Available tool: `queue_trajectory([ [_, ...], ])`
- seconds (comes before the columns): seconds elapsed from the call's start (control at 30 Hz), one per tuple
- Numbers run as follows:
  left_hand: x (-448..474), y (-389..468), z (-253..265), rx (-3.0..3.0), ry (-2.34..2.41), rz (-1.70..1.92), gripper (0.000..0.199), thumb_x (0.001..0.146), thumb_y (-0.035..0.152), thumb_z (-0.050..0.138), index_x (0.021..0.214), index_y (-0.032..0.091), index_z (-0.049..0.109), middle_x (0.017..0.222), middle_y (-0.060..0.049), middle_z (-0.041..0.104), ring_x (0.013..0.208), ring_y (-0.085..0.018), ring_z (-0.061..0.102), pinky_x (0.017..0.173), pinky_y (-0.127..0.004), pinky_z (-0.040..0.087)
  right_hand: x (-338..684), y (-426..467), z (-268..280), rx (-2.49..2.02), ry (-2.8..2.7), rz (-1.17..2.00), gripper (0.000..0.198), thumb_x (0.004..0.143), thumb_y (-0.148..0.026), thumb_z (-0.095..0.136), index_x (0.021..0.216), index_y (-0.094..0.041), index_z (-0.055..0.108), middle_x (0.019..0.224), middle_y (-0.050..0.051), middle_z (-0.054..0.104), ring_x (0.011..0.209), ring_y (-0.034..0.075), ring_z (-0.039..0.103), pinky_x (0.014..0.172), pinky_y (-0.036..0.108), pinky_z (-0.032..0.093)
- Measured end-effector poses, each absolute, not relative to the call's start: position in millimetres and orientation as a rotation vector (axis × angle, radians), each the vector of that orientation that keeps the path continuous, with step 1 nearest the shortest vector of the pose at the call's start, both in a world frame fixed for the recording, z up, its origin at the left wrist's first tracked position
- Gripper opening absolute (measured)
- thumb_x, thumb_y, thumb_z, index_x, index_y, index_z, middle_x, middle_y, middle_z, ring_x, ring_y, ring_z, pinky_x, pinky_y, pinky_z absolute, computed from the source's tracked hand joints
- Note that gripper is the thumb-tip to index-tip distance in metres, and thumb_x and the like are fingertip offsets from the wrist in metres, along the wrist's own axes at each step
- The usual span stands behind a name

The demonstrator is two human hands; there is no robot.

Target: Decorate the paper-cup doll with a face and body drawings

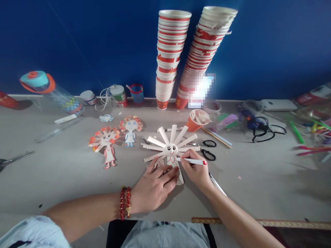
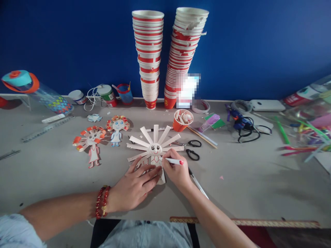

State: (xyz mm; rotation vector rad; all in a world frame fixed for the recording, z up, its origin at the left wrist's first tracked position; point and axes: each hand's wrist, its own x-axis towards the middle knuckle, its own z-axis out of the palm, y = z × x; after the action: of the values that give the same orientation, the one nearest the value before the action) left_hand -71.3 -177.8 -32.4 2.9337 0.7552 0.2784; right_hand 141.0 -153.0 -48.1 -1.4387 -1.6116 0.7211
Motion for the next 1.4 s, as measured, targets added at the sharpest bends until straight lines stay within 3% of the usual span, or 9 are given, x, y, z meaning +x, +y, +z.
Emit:
queue_trajectory([
  [1.1, -71.4, -177.4, -31.2, 2.922, 0.757, 0.27, 0.044, 0.1, 0.033, 0.043, 0.141, 0.021, 0.047, 0.153, -0.005, 0.041, 0.135, -0.026, 0.039, 0.12, -0.058, -0.005, 141.6, -157.2, -42.3, -1.407, -1.559, 0.741, 0.013, 0.077, -0.013, 0.051, 0.066, -0.021, 0.049, 0.055, -0.006, 0.045, 0.049, 0.01, 0.037, 0.047, 0.022, 0.029],
  [1.4, -70.4, -177.0, -30.3, 2.936, 0.755, 0.279, 0.045, 0.098, 0.033, 0.048, 0.141, 0.021, 0.048, 0.152, -0.006, 0.042, 0.134, -0.026, 0.04, 0.12, -0.059, 0.0, 141.0, -157.2, -39.0, -1.418, -1.545, 0.722, 0.013, 0.075, -0.014, 0.051, 0.064, -0.021, 0.048, 0.055, -0.006, 0.044, 0.049, 0.01, 0.037, 0.047, 0.023, 0.029],
])
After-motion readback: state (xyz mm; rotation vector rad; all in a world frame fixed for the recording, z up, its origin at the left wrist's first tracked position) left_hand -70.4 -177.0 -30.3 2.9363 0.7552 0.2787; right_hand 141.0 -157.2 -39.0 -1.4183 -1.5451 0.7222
